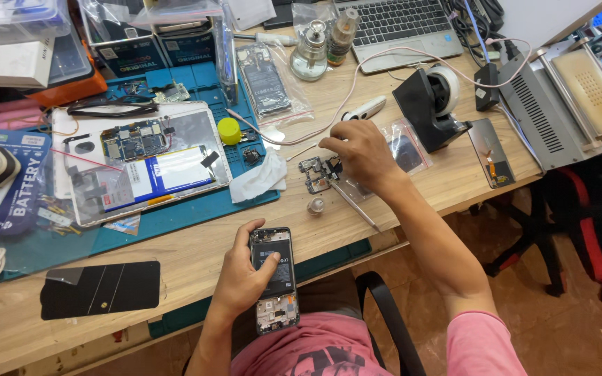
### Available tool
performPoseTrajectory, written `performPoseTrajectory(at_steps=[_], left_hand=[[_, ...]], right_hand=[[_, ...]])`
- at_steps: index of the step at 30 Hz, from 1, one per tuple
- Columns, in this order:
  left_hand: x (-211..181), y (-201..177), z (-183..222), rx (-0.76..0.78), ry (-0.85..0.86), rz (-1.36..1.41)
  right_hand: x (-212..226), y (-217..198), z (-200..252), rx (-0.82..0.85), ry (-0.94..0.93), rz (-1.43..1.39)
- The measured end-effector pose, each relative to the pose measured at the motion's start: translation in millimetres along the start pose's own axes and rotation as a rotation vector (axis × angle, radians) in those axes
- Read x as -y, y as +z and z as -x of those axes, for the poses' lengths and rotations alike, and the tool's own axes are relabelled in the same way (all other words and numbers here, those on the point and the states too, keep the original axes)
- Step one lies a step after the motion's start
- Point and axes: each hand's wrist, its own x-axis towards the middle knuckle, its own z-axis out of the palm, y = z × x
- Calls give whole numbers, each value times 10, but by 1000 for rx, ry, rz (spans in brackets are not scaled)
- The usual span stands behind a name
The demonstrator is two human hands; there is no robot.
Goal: The person uses a white plastic spudger to pry and separate the internal components of a disassembled smartphone. They carefully work around the battery and motherboard area, occasionally switching to a screwdriver to adjust screws. The task involves delicate manipulation of the phone's internal parts on a cluttered workbench.
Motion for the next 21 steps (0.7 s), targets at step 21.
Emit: performPoseTrajectory(at_steps=[21], left_hand=[[111,16,19,-67,169,9]], right_hand=[[773,-360,1052,281,515,290]])
